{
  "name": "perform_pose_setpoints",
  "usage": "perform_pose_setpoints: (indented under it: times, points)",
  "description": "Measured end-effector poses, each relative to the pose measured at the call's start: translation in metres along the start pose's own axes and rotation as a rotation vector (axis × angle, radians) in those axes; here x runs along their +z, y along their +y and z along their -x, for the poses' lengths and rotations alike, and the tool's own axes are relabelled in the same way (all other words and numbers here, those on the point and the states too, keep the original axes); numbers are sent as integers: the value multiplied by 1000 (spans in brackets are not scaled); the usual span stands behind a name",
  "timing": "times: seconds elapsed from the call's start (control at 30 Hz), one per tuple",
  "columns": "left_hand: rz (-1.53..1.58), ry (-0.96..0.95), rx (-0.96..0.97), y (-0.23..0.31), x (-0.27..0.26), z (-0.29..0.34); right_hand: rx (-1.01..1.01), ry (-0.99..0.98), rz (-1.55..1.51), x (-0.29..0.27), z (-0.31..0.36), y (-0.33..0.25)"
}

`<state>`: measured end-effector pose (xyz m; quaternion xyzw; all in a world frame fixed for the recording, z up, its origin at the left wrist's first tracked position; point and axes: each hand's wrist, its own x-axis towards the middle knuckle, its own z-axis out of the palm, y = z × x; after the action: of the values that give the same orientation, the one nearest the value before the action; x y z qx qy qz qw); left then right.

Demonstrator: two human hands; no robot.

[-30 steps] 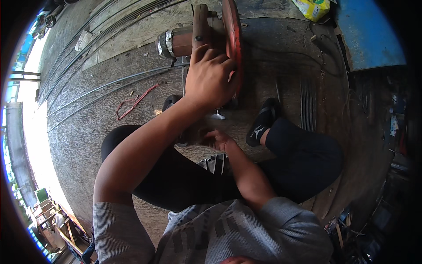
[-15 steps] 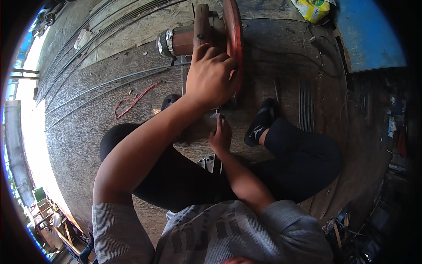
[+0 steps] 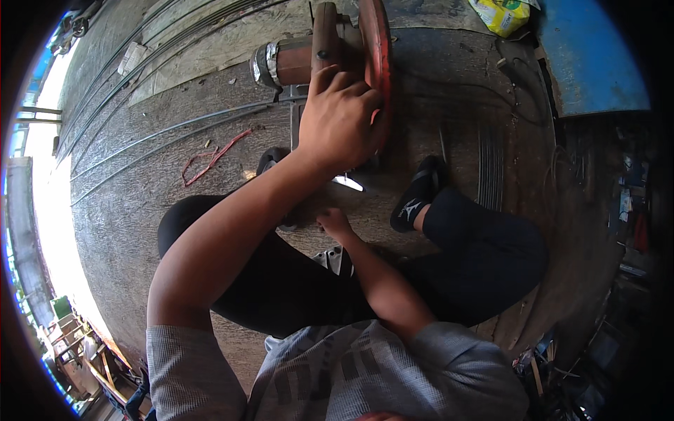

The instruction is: Cutting thin metal rods using a circular metal saw.

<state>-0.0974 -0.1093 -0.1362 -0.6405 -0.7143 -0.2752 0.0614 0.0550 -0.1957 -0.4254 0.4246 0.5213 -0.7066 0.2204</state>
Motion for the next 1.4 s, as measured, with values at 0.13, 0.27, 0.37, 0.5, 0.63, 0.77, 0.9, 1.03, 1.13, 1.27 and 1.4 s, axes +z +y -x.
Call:
perform_pose_setpoints:
  times: [0.13, 0.27, 0.37, 0.5, 0.63, 0.77, 0.9, 1.03, 1.13, 1.27, 1.4]
  points:
    - [-21, -5, -6, -6, -1, 2, -321, 624, 265, 11, 32, -24]
    - [-33, -10, -4, -6, -2, 2, -278, 874, 413, 0, 44, -29]
    - [-29, -3, 9, -5, 0, 0, -239, 883, 543, -9, 44, -24]
    - [-24, -10, 4, -6, -1, 2, -163, 890, 711, -11, 39, -18]
    - [-34, -6, -5, -7, -4, 5, -71, 911, 629, -12, 23, -9]
    - [-19, -1, 17, -4, 2, 1, 183, -190, 218, -13, 0, 15]
    - [-24, -7, -5, -5, 0, 2, -468, 639, 453, 25, 21, -22]
    - [-27, -16, -1, -5, -2, 1, -459, 784, 693, -11, 36, -27]
    - [-36, -17, -5, -6, -1, 2, -441, 819, 885, -24, 42, -22]
    - [-31, -1, -1, -5, 1, 2, -306, 902, 875, -20, 48, -27]
    - [-23, -14, -4, -6, 0, 2, 74, 908, 520, -40, 47, -21]
